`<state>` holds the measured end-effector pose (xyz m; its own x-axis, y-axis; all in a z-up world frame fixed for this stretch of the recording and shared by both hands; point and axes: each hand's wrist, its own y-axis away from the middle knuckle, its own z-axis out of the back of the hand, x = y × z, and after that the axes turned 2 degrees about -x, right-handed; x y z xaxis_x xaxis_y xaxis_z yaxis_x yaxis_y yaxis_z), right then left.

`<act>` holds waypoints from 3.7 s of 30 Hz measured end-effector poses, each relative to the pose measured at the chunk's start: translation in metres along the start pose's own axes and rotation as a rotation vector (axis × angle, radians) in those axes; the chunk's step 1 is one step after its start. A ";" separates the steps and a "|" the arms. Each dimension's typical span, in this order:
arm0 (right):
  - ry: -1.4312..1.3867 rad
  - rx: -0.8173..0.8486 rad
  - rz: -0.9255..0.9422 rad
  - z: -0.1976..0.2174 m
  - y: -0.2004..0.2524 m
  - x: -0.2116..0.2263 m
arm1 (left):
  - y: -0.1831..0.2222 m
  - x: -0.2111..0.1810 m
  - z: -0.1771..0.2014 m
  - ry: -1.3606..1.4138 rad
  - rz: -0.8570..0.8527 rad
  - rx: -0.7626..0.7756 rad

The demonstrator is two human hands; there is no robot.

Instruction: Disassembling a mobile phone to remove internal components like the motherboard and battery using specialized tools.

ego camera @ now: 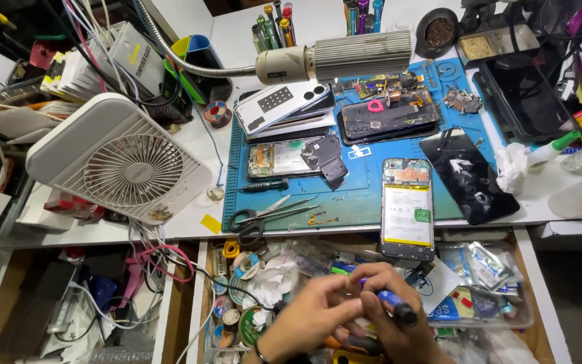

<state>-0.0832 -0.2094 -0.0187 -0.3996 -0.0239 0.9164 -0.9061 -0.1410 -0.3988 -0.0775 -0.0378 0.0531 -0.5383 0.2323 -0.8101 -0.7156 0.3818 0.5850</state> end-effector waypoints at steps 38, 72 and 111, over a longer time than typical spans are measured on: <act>0.559 0.554 -0.112 0.007 0.018 -0.056 | 0.027 -0.033 0.035 -1.602 -0.816 -0.350; 0.438 0.459 -0.280 0.011 0.009 -0.043 | -0.040 -0.009 0.192 -0.683 -0.280 -0.861; 0.107 0.432 -0.601 0.009 -0.020 0.010 | -0.155 -0.076 0.054 -0.810 -0.614 -0.921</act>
<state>-0.0674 -0.2155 -0.0013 0.1160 0.2736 0.9548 -0.8463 -0.4760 0.2392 0.0980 -0.0662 0.0219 0.1501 0.8173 -0.5564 -0.9477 -0.0414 -0.3164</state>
